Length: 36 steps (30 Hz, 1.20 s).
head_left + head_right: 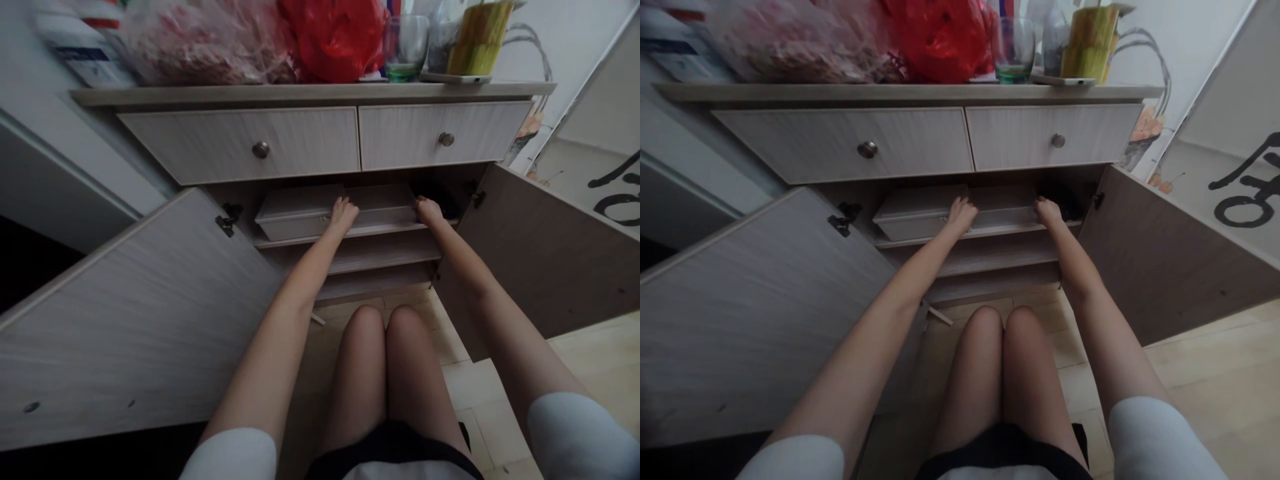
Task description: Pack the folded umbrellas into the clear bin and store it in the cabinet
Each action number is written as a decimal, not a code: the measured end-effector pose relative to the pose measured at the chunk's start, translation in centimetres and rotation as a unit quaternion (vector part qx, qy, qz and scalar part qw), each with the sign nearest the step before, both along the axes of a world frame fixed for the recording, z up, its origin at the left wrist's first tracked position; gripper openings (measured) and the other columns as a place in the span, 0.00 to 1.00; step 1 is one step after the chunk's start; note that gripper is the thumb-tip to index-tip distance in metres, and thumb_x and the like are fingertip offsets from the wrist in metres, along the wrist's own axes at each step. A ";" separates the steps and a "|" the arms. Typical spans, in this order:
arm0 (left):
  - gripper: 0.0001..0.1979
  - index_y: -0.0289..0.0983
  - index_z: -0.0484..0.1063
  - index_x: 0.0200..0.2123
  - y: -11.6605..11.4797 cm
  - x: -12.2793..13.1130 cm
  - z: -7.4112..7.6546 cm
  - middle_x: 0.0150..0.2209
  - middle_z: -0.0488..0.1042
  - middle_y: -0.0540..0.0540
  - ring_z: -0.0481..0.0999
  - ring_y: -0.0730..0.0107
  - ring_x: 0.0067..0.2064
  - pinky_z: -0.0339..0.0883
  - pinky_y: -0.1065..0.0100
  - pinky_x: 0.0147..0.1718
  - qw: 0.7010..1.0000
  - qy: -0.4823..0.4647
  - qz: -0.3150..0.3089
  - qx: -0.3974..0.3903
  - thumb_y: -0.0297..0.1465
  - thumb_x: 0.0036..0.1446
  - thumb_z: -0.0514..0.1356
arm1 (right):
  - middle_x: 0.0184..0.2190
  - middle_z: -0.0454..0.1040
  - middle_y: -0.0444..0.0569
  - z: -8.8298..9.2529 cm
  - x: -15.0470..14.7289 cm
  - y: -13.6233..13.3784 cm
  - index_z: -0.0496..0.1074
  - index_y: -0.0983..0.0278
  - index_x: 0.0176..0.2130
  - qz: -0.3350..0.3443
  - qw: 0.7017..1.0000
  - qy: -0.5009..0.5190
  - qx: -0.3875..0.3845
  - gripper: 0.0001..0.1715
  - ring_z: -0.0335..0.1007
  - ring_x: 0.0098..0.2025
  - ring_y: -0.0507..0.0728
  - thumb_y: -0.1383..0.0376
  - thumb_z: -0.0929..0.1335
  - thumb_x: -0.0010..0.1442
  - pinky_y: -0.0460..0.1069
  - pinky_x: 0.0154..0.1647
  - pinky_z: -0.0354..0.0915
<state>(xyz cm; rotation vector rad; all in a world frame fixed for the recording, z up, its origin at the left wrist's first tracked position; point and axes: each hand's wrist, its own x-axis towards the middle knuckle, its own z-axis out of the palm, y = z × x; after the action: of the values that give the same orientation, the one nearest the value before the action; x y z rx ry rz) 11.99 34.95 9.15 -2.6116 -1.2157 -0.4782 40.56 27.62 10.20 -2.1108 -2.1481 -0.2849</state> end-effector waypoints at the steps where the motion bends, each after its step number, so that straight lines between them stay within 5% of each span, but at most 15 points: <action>1: 0.10 0.35 0.80 0.31 0.1 0.0 0.1 0.34 0.80 0.35 0.72 0.50 0.52 0.54 0.48 0.56 1.000 -0.002 0.000 -0.003 0.26 0.61 0.59 | 0.51 0.74 0.64 0.1 -0.1 0.0 0.75 0.70 0.53 -0.005 1.000 -0.002 -0.001 0.22 0.73 0.45 0.61 0.71 0.58 0.69 0.50 0.40 0.63; 9: 0.15 0.35 0.81 0.37 -2.2 -0.4 2.5 0.38 0.79 0.37 0.71 0.52 0.51 0.56 0.50 0.51 0.999 -0.018 -0.031 0.029 0.25 0.65 0.53 | 0.49 0.74 0.60 1.8 1.5 -2.9 0.75 0.66 0.49 -0.006 0.996 0.010 0.083 0.22 0.70 0.44 0.60 0.70 0.56 0.71 0.49 0.35 0.58; 16: 0.14 0.41 0.80 0.41 -10.8 -1.8 3.8 0.39 0.79 0.41 0.70 0.53 0.49 0.56 0.49 0.49 0.993 -0.062 -0.063 0.078 0.30 0.68 0.53 | 0.43 0.75 0.56 1.6 2.4 -11.9 0.75 0.65 0.44 0.035 0.988 0.015 0.152 0.21 0.68 0.41 0.58 0.64 0.56 0.72 0.48 0.34 0.55; 27: 0.11 0.43 0.80 0.42 -26.3 -8.3 -2.0 0.37 0.82 0.43 0.74 0.56 0.45 0.59 0.55 0.42 0.991 -0.061 -0.091 0.080 0.27 0.66 0.56 | 0.37 0.76 0.52 -3.3 -1.2 -27.0 0.76 0.60 0.40 0.141 0.981 0.056 0.123 0.16 0.72 0.39 0.57 0.67 0.60 0.70 0.47 0.37 0.62; 32: 0.13 0.44 0.79 0.43 -31.1 -10.1 -4.8 0.37 0.82 0.44 0.76 0.57 0.43 0.61 0.56 0.39 0.989 -0.045 -0.105 0.092 0.24 0.63 0.57 | 0.34 0.76 0.50 -6.2 -2.4 -30.8 0.75 0.60 0.38 0.162 0.978 0.070 0.109 0.16 0.72 0.37 0.57 0.70 0.60 0.69 0.48 0.35 0.62; 36: 0.13 0.43 0.80 0.42 -32.9 -10.9 -6.9 0.36 0.82 0.45 0.76 0.58 0.42 0.62 0.57 0.38 0.987 -0.060 -0.109 0.097 0.23 0.62 0.58 | 0.35 0.76 0.50 -7.9 -3.1 -32.0 0.75 0.59 0.38 0.177 0.975 0.074 0.109 0.15 0.73 0.37 0.56 0.70 0.61 0.69 0.48 0.35 0.63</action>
<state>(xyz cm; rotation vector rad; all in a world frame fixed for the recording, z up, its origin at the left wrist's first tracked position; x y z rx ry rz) 1.05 2.09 2.23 -2.5878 -0.8679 -0.7630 37.51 -4.43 2.30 -1.5501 -2.2343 -0.2983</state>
